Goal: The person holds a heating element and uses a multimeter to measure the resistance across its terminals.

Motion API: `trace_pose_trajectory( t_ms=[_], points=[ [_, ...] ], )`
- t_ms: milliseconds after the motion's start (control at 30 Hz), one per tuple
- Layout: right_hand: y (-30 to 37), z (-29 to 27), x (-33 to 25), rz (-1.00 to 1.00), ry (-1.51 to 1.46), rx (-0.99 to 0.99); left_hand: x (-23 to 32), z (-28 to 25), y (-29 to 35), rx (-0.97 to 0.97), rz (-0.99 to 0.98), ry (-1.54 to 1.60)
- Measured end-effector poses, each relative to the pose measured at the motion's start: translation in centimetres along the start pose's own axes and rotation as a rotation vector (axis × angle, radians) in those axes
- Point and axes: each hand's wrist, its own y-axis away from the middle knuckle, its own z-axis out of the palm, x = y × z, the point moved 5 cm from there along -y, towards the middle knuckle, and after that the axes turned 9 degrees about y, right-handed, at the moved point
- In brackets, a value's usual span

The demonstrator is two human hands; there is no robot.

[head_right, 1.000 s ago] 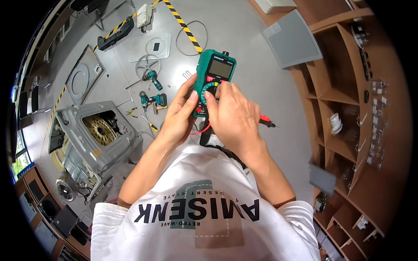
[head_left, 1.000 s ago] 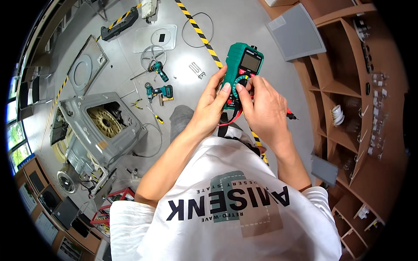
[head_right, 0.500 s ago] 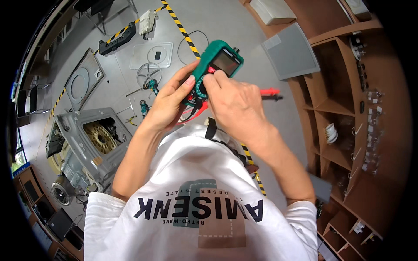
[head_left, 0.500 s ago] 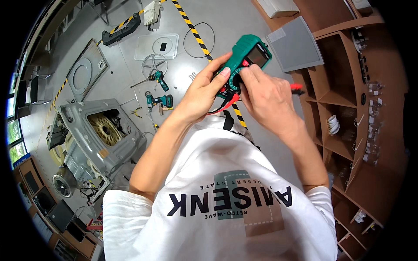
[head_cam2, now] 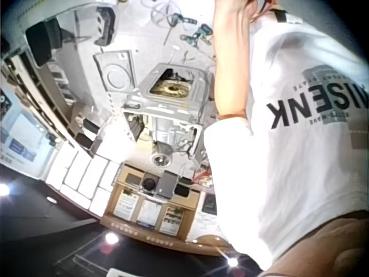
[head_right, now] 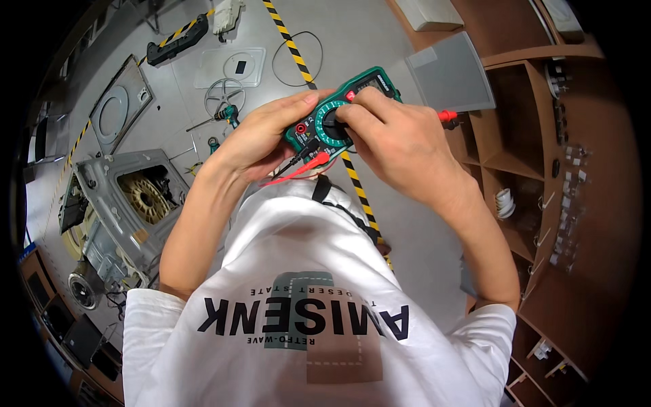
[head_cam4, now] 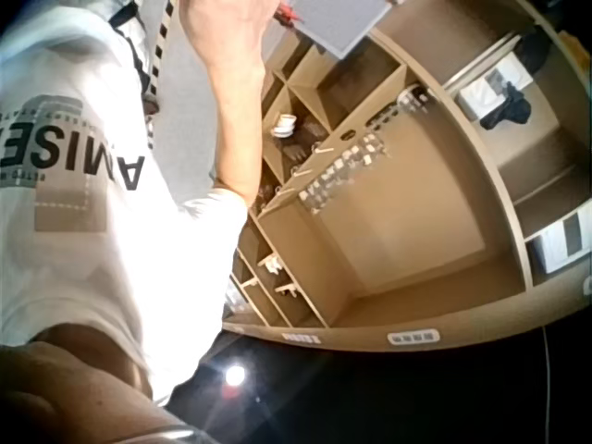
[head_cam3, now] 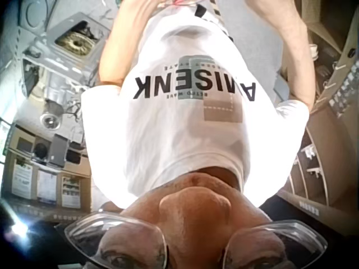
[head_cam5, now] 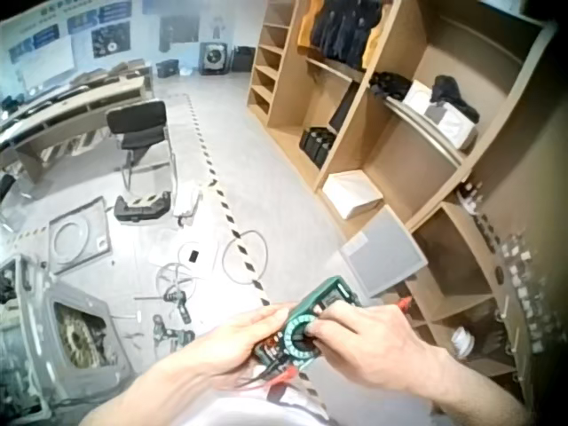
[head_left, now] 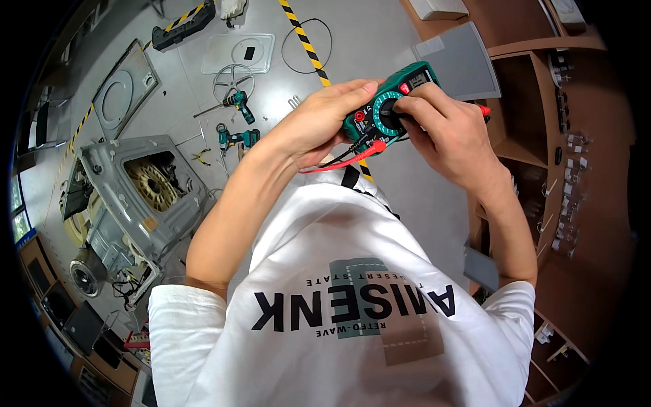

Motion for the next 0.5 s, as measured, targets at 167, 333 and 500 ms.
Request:
trace_pose_trajectory(
  t_ms=[167,333,500],
  points=[
    [0.4,-0.1,-0.6,0.063,-0.061,0.078,0.3,0.5,0.8,0.007,0.060,-0.009],
    [1.2,-0.1,-0.8,0.099,-0.061,0.101,-0.5,0.6,1.1,0.036,0.049,0.002],
    [2.3,0.1,-1.0,0.153,-0.094,0.127,-1.8,-0.1,1.1,-0.025,-0.005,0.075]
  ],
)
